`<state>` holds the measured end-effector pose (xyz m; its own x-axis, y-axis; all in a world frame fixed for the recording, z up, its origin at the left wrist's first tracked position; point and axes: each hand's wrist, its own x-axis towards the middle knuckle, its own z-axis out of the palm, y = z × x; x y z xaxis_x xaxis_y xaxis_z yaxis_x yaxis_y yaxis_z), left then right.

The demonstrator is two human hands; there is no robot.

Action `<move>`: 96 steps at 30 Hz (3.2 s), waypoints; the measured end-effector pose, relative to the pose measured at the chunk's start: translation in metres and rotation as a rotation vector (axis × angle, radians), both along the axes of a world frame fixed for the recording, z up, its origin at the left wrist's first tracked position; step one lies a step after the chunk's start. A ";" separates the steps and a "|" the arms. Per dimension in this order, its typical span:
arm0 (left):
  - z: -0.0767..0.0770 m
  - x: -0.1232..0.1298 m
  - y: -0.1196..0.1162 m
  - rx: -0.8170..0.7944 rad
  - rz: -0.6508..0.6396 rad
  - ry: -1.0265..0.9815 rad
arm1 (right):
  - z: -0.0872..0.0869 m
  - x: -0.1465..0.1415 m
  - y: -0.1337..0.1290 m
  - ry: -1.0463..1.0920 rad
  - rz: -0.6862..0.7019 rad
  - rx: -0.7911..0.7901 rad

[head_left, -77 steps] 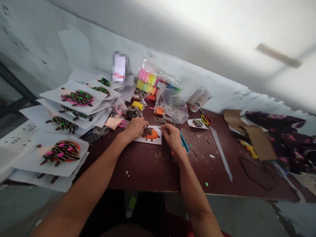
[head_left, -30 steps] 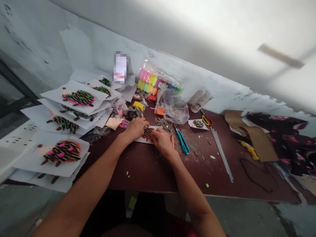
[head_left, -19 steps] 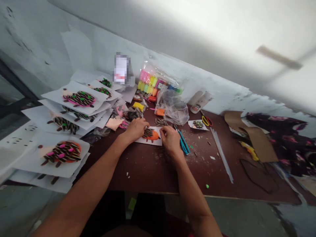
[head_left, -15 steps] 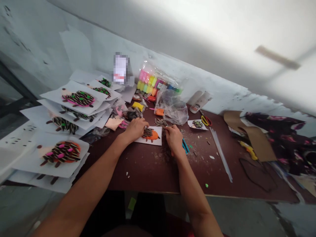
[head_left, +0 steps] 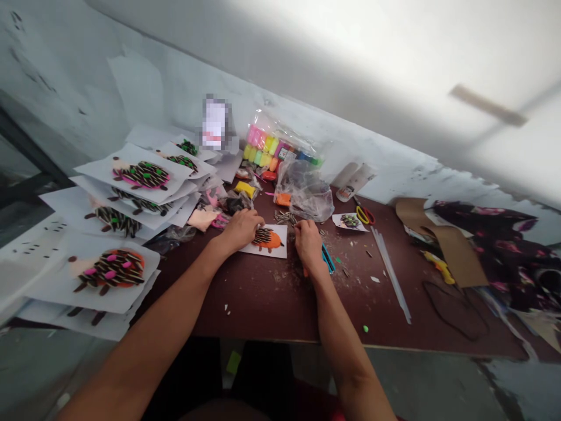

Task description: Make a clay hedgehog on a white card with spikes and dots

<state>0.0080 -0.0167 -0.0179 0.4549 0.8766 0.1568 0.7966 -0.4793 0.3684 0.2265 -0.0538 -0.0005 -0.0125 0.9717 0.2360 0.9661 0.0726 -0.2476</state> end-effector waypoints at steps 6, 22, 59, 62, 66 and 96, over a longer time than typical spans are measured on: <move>0.000 0.000 0.000 0.007 0.010 0.008 | 0.004 0.003 -0.003 0.387 0.055 -0.031; 0.000 0.000 -0.001 0.028 -0.001 0.029 | 0.008 -0.022 -0.020 0.342 0.412 -0.132; 0.003 0.000 -0.001 0.010 -0.008 0.019 | 0.021 -0.044 -0.032 -0.006 0.341 -0.191; 0.002 0.000 -0.001 0.011 -0.006 0.020 | 0.021 -0.044 -0.033 -0.017 0.352 -0.185; 0.001 0.000 0.000 0.021 -0.004 0.019 | 0.019 -0.043 -0.032 -0.035 0.356 -0.179; 0.000 0.000 0.000 0.010 0.004 0.013 | 0.021 -0.013 -0.020 0.064 0.082 -0.008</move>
